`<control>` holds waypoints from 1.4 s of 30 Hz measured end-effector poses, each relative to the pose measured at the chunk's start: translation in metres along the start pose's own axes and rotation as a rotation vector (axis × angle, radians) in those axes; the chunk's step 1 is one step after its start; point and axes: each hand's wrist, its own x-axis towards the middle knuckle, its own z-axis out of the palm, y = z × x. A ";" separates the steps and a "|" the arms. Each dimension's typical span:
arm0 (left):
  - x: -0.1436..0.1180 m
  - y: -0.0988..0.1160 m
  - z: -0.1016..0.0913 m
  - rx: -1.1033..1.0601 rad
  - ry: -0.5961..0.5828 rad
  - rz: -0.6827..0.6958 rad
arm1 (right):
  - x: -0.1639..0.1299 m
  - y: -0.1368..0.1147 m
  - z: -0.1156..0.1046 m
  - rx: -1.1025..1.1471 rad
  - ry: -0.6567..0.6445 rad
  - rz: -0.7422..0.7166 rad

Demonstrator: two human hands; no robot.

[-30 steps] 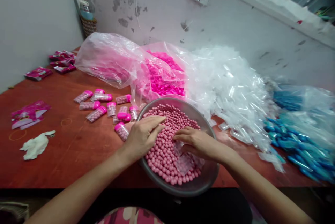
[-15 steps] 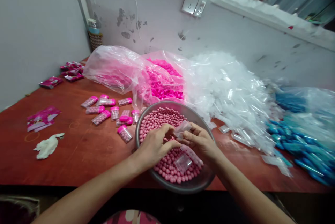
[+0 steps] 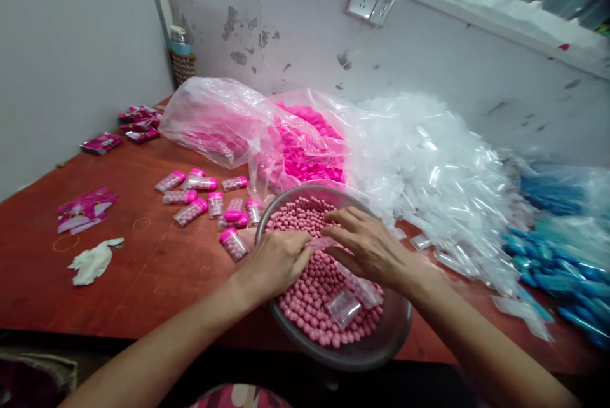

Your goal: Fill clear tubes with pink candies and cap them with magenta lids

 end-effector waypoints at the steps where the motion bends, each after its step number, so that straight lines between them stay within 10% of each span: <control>1: 0.000 -0.001 0.001 0.009 -0.007 -0.011 | 0.003 -0.001 0.000 -0.033 -0.040 -0.011; 11: 0.000 -0.007 -0.003 -0.458 0.445 -0.233 | 0.013 0.035 0.053 -0.052 -0.315 0.151; 16: -0.001 -0.011 -0.001 -0.462 0.452 -0.224 | 0.027 0.019 0.080 0.282 -0.261 0.134; 26: 0.005 -0.003 -0.008 -0.418 0.192 -0.186 | 0.003 0.001 0.048 1.563 0.081 0.587; 42: 0.018 -0.011 -0.008 -1.209 -0.131 -0.402 | -0.005 0.002 0.013 0.702 0.275 0.340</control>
